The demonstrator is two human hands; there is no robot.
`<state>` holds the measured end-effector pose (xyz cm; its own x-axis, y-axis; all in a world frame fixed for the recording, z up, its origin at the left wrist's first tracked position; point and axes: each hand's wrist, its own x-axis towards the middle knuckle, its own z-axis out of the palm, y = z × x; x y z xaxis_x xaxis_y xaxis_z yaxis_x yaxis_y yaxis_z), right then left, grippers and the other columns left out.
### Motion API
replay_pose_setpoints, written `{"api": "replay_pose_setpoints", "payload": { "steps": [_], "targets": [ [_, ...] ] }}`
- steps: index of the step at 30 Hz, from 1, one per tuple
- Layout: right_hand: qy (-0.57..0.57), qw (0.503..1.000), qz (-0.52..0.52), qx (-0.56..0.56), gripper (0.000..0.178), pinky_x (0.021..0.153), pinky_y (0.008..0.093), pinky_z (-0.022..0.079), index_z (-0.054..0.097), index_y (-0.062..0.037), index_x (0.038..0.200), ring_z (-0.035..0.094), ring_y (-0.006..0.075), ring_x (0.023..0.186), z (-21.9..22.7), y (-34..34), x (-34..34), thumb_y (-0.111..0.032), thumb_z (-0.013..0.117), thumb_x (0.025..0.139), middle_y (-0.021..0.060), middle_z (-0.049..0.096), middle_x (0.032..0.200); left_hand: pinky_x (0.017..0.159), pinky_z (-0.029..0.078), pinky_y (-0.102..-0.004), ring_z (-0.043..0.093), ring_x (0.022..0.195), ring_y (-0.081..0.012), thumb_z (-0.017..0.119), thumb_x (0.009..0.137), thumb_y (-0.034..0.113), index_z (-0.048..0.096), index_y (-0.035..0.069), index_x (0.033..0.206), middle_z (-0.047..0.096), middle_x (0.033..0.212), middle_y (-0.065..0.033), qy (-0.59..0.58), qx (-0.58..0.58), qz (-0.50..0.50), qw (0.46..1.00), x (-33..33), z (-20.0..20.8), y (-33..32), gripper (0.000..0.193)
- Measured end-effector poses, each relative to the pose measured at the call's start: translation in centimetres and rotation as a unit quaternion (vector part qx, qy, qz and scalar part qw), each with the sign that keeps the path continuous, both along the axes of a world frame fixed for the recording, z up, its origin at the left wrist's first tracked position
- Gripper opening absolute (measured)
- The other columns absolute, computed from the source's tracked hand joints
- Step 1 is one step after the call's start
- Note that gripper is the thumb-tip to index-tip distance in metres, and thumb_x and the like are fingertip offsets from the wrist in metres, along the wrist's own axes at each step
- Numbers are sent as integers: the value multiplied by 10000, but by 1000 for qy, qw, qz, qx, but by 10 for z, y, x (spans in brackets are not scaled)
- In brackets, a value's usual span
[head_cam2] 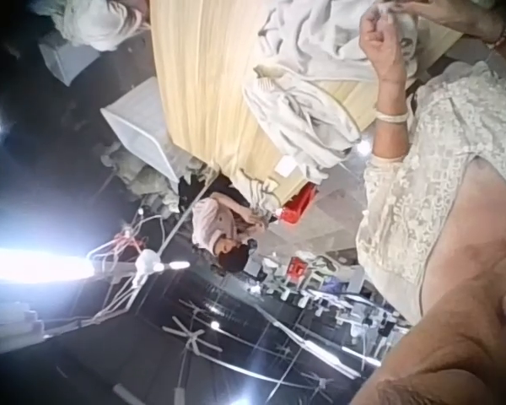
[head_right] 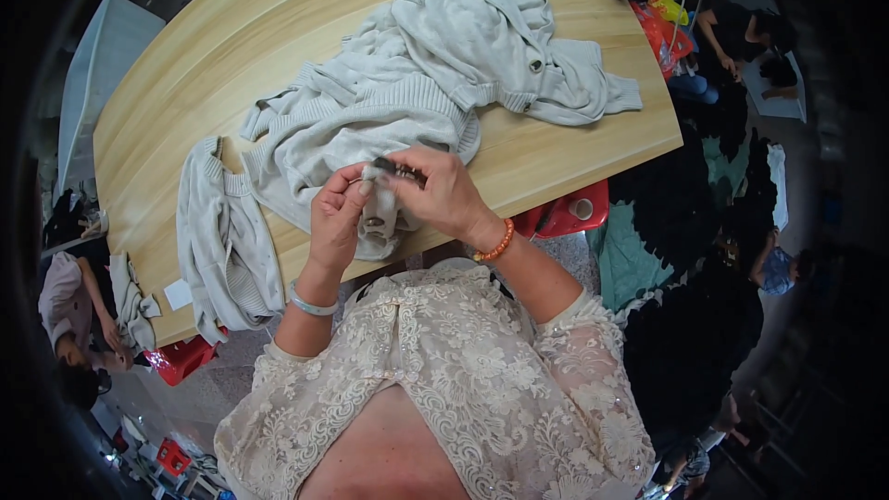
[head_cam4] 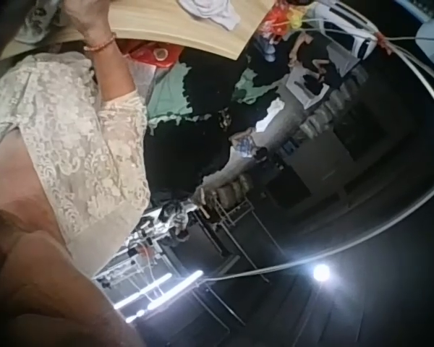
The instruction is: Trimming loose threads and finishing details on knitted sweaters using thread clippers and scissors.
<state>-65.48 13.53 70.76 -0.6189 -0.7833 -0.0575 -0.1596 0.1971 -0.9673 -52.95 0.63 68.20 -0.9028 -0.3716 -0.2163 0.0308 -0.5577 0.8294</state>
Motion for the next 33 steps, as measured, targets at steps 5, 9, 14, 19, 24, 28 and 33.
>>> {"api": "replay_pose_setpoints", "payload": {
  "steps": [5,9,14,19,24,28,33],
  "targets": [
    [-56,993,-98,-33,154,538,143,313,632,31,969,398,-21,630,7,-3,-18,-107,621,901,-97,519,731,794,455,-207,570,899,-69,631,850,9,501,-11,1209,621,976,-29,-19,-17,-26,999,13,0,-1,383],
    [-62,989,-121,-67,148,539,143,314,633,19,971,402,-23,636,11,-11,-30,-113,615,906,-93,528,737,810,440,-223,553,896,-74,662,828,17,587,-2,1065,603,979,-15,-12,-135,-86,987,23,-5,-4,249],
    [-71,987,-126,-70,160,544,188,393,628,29,957,478,14,642,9,-29,-35,-116,622,889,-36,583,736,772,427,-212,529,840,-67,630,859,32,595,4,1022,580,936,3,20,-132,-85,987,13,-4,-2,169],
    [182,981,-72,-8,267,730,270,499,627,5,1054,648,200,830,21,-23,-37,10,645,788,142,656,949,688,374,-174,473,778,-21,569,930,127,621,12,1008,563,822,68,-15,-91,-32,995,8,7,-8,148],
    [203,972,102,-54,403,680,299,536,645,-84,1043,658,233,849,33,-13,-15,4,678,651,82,645,1011,687,386,-176,470,776,-25,539,949,137,616,-9,1059,580,869,44,-15,-104,-3,995,5,6,-10,198],
    [187,977,87,-50,329,622,311,510,655,-39,979,636,254,715,23,-15,-23,9,588,661,106,642,870,695,396,-176,475,767,-32,530,945,106,609,-24,1014,558,833,42,-8,-173,-28,984,0,15,-10,166],
    [44,997,46,-53,168,569,243,441,661,11,913,554,111,630,11,-12,-22,9,610,754,53,607,724,740,406,-186,494,789,-46,562,905,39,589,-20,1046,554,864,21,-23,-160,45,986,-6,29,-1,156]
  ]
}}
